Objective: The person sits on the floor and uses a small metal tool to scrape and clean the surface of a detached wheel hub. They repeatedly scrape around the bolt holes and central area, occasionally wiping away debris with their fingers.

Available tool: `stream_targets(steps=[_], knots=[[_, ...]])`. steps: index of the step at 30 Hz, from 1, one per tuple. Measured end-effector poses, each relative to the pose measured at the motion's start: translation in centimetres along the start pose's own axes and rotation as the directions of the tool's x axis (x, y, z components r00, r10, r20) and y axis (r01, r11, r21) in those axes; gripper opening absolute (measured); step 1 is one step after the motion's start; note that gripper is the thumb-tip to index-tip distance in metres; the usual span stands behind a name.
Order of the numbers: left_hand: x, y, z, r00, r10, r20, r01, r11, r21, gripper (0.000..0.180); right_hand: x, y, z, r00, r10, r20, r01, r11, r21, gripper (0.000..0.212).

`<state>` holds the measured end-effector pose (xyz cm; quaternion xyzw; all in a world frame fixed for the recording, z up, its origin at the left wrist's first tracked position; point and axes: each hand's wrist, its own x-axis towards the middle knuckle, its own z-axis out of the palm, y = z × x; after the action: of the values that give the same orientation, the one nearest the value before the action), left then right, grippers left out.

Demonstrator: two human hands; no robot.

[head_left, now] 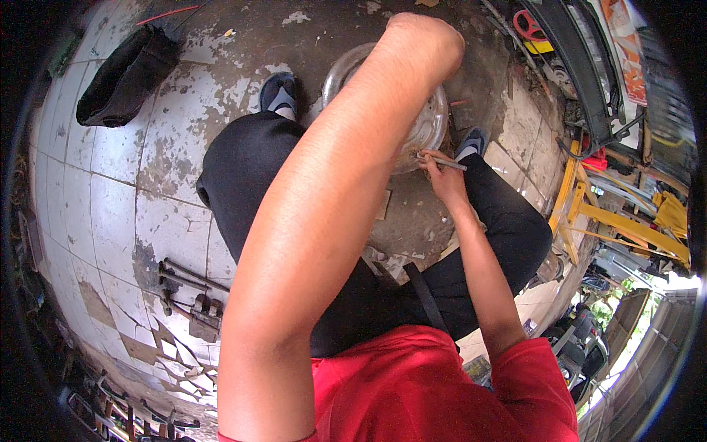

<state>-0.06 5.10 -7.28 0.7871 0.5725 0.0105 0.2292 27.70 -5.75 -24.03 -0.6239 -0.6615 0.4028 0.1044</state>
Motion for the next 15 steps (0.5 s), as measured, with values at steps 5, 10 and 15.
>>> stream_targets(steps=[5,10,15], knots=[[-0.3,-0.1,0.1,1.000,-0.019,-0.011,0.019,0.999,-0.030,0.026,-2.3,-4.2,2.2,0.984,0.104,0.143,-0.102,0.995,-0.018,0.023],[-0.8,0.0,-0.2,1.000,-0.030,0.010,0.030,0.998,-0.059,0.027,-1.3,-3.5,0.6,0.998,-0.038,0.050,0.048,0.972,-0.231,0.026],[-0.5,0.0,-0.2,1.000,-0.025,-0.007,0.025,0.999,-0.022,0.027,-0.5,-3.9,1.5,0.999,-0.033,-0.013,0.026,0.921,-0.388,0.027]])
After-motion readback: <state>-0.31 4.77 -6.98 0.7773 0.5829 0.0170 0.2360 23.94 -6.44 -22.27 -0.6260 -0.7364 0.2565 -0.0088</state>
